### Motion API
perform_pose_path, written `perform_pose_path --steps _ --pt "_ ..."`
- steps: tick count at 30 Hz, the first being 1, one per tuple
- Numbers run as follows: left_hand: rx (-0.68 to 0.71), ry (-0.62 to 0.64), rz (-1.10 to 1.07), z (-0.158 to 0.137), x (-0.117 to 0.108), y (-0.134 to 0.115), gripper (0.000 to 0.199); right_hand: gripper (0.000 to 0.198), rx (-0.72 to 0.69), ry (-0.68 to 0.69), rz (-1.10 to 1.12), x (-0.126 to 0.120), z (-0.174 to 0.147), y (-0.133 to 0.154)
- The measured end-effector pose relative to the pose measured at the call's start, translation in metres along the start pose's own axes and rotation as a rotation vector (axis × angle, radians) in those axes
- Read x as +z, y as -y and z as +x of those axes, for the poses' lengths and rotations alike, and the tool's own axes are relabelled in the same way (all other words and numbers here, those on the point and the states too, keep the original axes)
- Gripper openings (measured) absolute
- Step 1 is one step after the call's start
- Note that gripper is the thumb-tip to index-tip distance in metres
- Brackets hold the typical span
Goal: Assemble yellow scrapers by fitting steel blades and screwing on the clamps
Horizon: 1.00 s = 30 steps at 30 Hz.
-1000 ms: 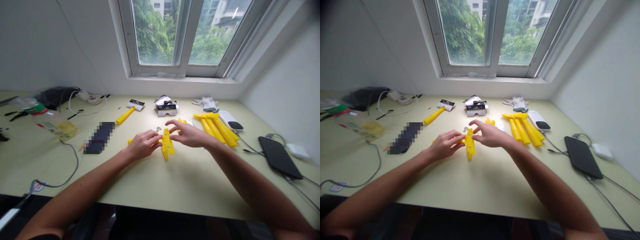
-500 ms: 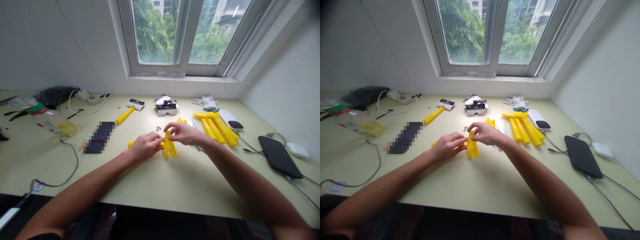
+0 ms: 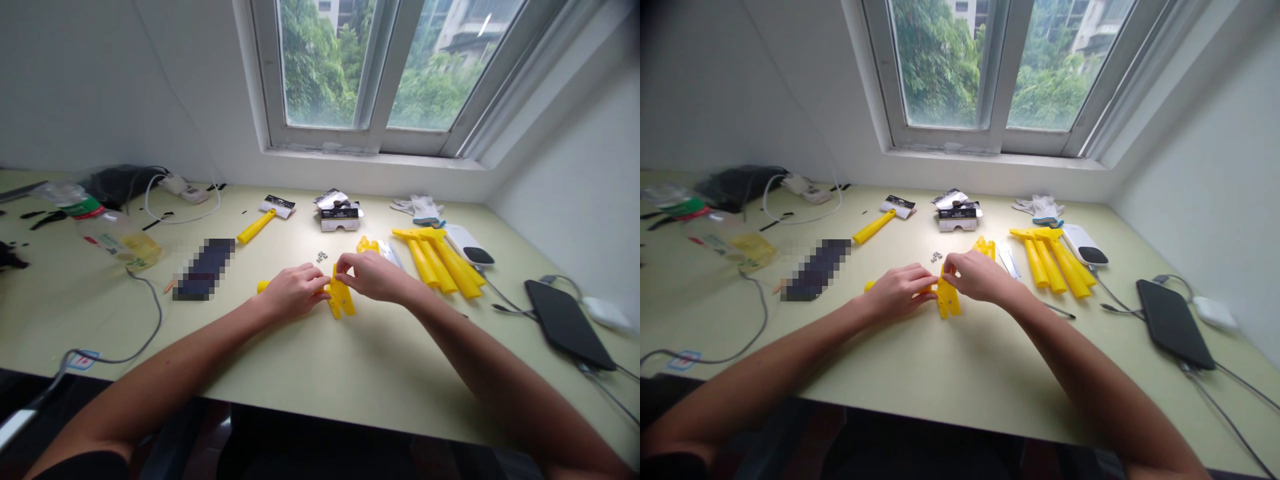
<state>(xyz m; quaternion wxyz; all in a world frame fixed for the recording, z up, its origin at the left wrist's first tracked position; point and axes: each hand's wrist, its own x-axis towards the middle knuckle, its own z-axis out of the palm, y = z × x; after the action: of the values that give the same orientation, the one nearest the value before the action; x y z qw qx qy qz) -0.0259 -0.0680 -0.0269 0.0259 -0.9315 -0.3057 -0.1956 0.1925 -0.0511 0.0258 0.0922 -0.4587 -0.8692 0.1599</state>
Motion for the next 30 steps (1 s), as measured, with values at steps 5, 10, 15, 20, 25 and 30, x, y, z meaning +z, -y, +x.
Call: perform_pose_path --steps 5,10,15,20,25,30 --pt "-0.007 0.04 0.038 0.001 -0.001 -0.005 0.024 0.013 -0.031 0.015 -0.138 0.003 -0.003 0.01" --pt "-0.009 0.035 0.076 0.002 -0.002 -0.009 0.022 0.019 0.044 -0.001 -0.243 0.004 -0.005 0.023" --pt "0.002 0.067 0.168 0.003 -0.004 -0.015 0.023 0.019 0.111 -0.018 -0.279 0.007 -0.005 0.033" --pt "-0.023 0.094 0.175 0.003 -0.007 -0.015 0.026 0.017 0.112 0.007 -0.201 0.004 -0.005 0.027" --pt "-0.083 0.055 0.136 0.002 -0.011 -0.002 0.025 0.018 0.114 0.106 -0.124 -0.006 -0.011 0.006" --pt "-0.139 0.032 0.126 0.0 -0.012 0.011 0.025 0.006 0.053 0.291 -0.077 0.004 -0.015 -0.006"
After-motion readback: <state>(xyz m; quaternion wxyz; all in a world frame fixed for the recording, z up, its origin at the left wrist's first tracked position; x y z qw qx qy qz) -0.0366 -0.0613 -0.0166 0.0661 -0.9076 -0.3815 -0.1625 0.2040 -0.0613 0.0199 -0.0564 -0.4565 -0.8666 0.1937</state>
